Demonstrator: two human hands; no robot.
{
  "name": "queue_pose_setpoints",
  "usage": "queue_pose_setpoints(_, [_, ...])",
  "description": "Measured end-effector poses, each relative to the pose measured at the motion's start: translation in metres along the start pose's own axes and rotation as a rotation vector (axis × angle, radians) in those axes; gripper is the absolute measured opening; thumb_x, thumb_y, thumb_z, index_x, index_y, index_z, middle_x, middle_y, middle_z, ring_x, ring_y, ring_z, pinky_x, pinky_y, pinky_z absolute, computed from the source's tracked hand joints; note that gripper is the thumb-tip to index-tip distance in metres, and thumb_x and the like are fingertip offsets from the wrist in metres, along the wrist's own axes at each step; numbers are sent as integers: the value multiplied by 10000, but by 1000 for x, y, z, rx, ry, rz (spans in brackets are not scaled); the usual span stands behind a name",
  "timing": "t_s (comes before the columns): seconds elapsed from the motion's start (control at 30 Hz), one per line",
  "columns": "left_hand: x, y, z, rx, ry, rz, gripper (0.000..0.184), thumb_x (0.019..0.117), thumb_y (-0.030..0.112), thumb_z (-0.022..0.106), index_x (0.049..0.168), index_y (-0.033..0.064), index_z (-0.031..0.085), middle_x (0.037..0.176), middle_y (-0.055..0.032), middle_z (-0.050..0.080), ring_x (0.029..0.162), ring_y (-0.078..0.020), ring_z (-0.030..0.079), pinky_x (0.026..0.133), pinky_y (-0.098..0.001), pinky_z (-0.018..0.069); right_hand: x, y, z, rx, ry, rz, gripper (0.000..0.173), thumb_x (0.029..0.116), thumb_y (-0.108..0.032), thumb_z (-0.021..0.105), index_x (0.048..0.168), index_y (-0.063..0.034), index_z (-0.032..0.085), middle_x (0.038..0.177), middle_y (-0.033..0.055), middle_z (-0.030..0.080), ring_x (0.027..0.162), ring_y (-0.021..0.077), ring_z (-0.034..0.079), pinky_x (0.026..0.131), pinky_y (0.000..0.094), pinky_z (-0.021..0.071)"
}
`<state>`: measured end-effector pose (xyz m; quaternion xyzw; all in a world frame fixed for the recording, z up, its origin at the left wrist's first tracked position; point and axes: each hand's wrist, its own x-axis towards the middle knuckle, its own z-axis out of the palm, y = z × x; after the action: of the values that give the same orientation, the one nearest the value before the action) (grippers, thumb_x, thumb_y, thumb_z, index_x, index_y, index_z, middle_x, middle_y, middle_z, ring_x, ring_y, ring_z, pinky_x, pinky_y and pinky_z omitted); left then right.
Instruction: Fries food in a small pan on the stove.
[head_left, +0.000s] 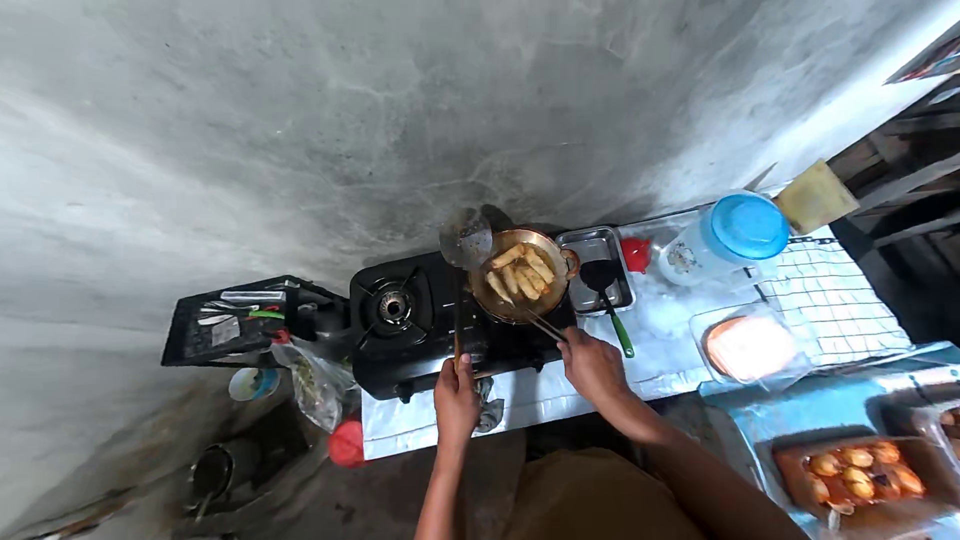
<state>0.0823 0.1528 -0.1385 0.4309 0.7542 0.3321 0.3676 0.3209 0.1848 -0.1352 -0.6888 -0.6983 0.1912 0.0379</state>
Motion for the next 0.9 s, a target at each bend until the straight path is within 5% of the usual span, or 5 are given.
queue_pose_setpoints(0.1, [6, -5, -1, -39, 12, 14, 356, 1090, 364, 452, 969, 61, 595, 617, 13, 459, 499, -112, 455, 493, -295, 422, -8, 2, 25, -139, 260, -130, 228, 1005, -185, 598, 1167, -73, 713, 1021, 134, 728, 835, 300, 740, 601, 435, 594])
queue_pose_setpoints(0.23, [12, -9, -4, -80, 11, 16, 343, 1093, 351, 451, 951, 68, 583, 614, 23, 450, 497, -99, 449, 488, -275, 415, -8, 3, 34, -162, 309, -134, 218, 995, -184, 613, 1150, -83, 728, 987, 119, 732, 792, 275, 738, 569, 406, 584])
queue_pose_setpoints(0.47, [16, -3, 2, -123, -2, 27, 318, 1095, 316, 458, 948, 63, 583, 603, 25, 434, 481, -91, 427, 473, -269, 401, 10, 15, 11, 532, -156, 229, 312, 1032, -367, 584, 1234, -153, 688, 999, 29, 761, 919, 197, 729, 848, 459, 588])
queue_pose_setpoints(0.63, [12, 2, 7, -159, -35, 43, 322, 1093, 324, 456, 921, 74, 563, 592, 25, 422, 471, -100, 417, 460, -269, 390, 15, 19, 22, 1155, -298, 462, 280, 1062, -289, 584, 1145, -41, 681, 876, 29, 752, 460, 58, 458, 437, 241, 365])
queue_pose_setpoints(0.9, [3, 5, 17, -64, -72, 75, 325, 1091, 342, 458, 942, 76, 572, 595, 26, 437, 476, -98, 430, 468, -273, 400, 15, 25, 5, 1013, -367, 425, 353, 1083, -371, 523, 1087, -62, 693, 876, 14, 763, 459, 69, 494, 455, 259, 405])
